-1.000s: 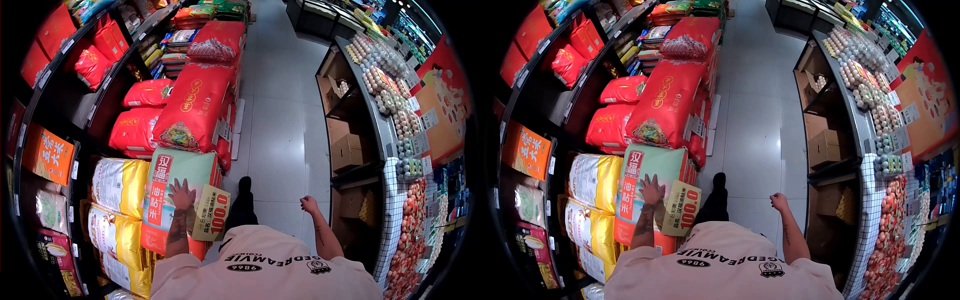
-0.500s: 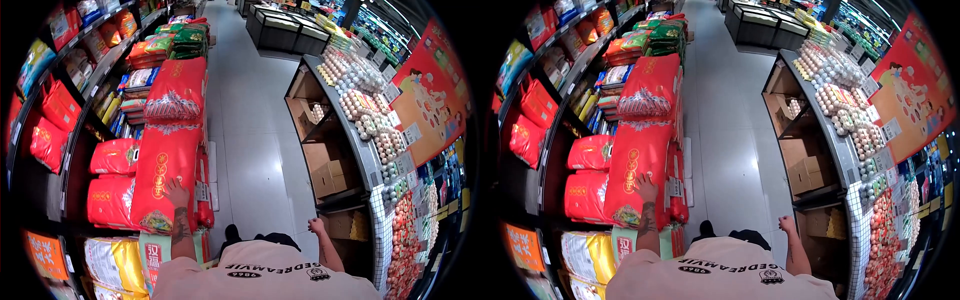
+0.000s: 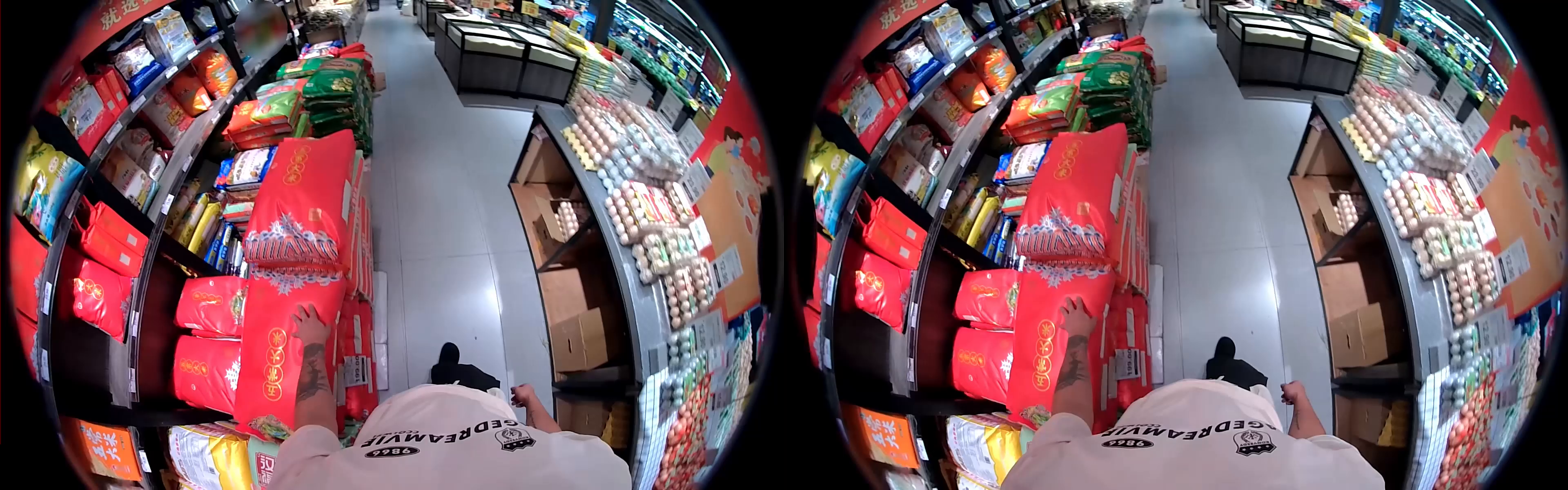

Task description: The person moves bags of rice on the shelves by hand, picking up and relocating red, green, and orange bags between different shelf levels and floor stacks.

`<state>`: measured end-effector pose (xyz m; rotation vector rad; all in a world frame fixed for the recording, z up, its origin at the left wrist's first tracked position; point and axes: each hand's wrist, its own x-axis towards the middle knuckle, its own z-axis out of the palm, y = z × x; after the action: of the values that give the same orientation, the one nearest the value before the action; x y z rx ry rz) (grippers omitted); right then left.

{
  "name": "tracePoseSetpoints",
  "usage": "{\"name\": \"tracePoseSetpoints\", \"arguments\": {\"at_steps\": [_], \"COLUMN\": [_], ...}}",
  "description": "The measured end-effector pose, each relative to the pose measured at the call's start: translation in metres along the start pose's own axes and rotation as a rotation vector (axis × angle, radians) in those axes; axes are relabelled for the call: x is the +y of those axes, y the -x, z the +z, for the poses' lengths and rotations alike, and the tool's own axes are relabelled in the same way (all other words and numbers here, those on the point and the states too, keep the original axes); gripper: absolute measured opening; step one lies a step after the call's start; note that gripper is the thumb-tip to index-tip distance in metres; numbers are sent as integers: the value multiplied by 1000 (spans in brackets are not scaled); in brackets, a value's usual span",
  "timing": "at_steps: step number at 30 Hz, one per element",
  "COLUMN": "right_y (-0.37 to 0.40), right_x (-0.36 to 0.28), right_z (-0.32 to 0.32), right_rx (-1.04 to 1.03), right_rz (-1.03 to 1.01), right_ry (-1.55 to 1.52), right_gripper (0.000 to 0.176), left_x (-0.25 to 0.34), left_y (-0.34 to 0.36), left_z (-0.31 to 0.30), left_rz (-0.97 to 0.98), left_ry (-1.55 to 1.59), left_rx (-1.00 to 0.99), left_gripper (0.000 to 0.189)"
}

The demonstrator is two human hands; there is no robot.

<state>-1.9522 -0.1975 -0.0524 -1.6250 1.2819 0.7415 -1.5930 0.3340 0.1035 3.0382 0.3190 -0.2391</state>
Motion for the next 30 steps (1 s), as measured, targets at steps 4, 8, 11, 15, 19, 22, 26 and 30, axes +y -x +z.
{"name": "tracePoseSetpoints", "arguments": {"at_steps": [4,8,11,15,19,22,26,30], "right_y": [-53,-92,-87,-94,-116,-170,-183,-177], "right_x": [-119,-272,-369,-446,-487,-479,-473,-516], "right_z": [-30,-78,-107,-115,-112,-114,-121,-117], "right_rx": [-25,77,111,36,34,17,82,101], "right_rz": [-212,-560,-659,-690,-559,-441,-229,-98], "right_ry": [208,195,64,-37,-16,60,45,-138], "right_gripper": [25,28,26,22,22,21,22,22], "left_x": [10,26,57,89,142,181,225,266], "left_y": [-39,-58,-81,-141,-221,-293,-417,-527], "left_z": [-32,-23,-30,-47,-80,-92,-95,-93], "left_rz": [-23,-92,-4,84,71,74,160,263], "left_ry": [132,526,634,629,378,219,169,-4], "left_rx": [-280,96,363,525,622,635,550,603], "left_gripper": [52,37,30,25,33,40,48,52]}}
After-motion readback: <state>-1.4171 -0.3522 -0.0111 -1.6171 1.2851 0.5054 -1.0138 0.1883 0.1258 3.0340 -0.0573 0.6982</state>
